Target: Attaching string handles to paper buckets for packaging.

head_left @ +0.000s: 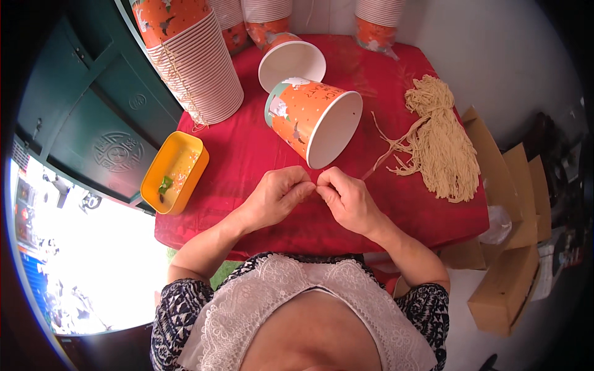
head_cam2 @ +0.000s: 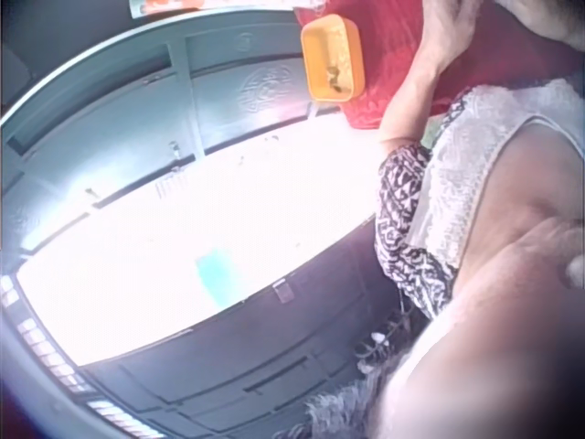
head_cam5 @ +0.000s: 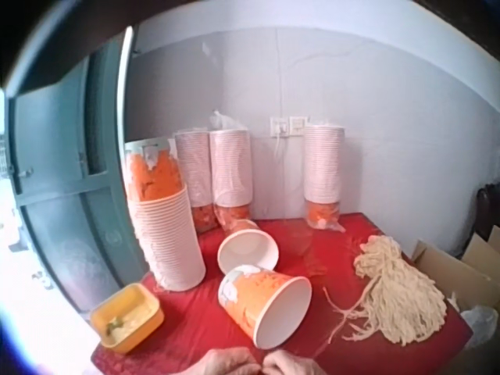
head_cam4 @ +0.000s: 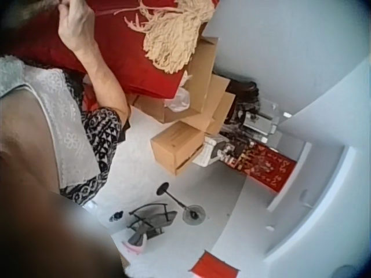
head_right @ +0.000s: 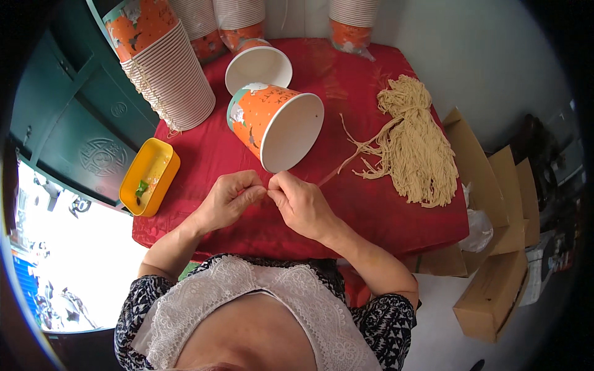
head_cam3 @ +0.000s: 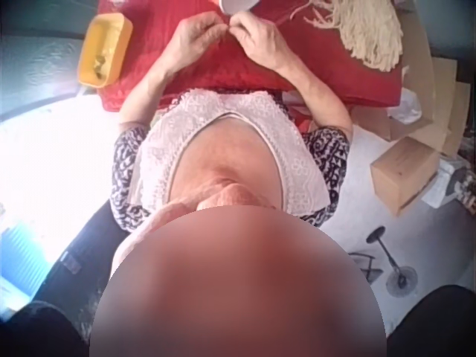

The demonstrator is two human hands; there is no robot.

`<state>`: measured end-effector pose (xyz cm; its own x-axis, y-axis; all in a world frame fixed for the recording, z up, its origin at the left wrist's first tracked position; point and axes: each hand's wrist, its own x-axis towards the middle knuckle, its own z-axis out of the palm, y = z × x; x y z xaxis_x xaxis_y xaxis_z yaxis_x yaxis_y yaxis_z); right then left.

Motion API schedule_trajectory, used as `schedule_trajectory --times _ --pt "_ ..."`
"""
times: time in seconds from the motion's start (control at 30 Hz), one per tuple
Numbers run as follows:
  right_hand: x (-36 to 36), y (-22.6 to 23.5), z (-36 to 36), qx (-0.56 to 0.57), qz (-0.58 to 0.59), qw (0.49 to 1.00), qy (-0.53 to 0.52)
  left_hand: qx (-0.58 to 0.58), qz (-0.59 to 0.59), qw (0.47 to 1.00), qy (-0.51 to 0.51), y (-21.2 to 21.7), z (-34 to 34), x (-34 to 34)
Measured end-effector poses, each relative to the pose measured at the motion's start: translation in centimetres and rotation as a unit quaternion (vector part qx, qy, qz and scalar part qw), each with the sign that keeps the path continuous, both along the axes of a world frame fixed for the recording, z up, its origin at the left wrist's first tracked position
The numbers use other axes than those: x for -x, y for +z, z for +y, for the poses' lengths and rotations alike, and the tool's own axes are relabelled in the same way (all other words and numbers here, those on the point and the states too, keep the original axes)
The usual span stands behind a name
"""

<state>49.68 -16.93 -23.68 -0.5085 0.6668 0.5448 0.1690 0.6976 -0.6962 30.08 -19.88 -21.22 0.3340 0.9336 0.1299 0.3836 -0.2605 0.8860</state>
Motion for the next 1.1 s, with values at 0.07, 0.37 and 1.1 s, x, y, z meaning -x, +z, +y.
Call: schedule_trajectory --times 0.07,0.37,1.1 --pt "0.1 0.0 -0.3 0.092 0.004 0.996 -0.002 0.027 0.006 1.000 0.002 -0.1 -0.1 0.1" --pt "0.1 -0.9 -0.3 0.180 0.055 0.982 0.020 0.114 -0.126 0.985 -0.011 -1.3 0.1 0.9" --pt "-1.9 -1.3 -1.0 0.186 0.084 0.978 0.045 -0.454 0.578 0.673 -0.081 8.4 6.4 0.4"
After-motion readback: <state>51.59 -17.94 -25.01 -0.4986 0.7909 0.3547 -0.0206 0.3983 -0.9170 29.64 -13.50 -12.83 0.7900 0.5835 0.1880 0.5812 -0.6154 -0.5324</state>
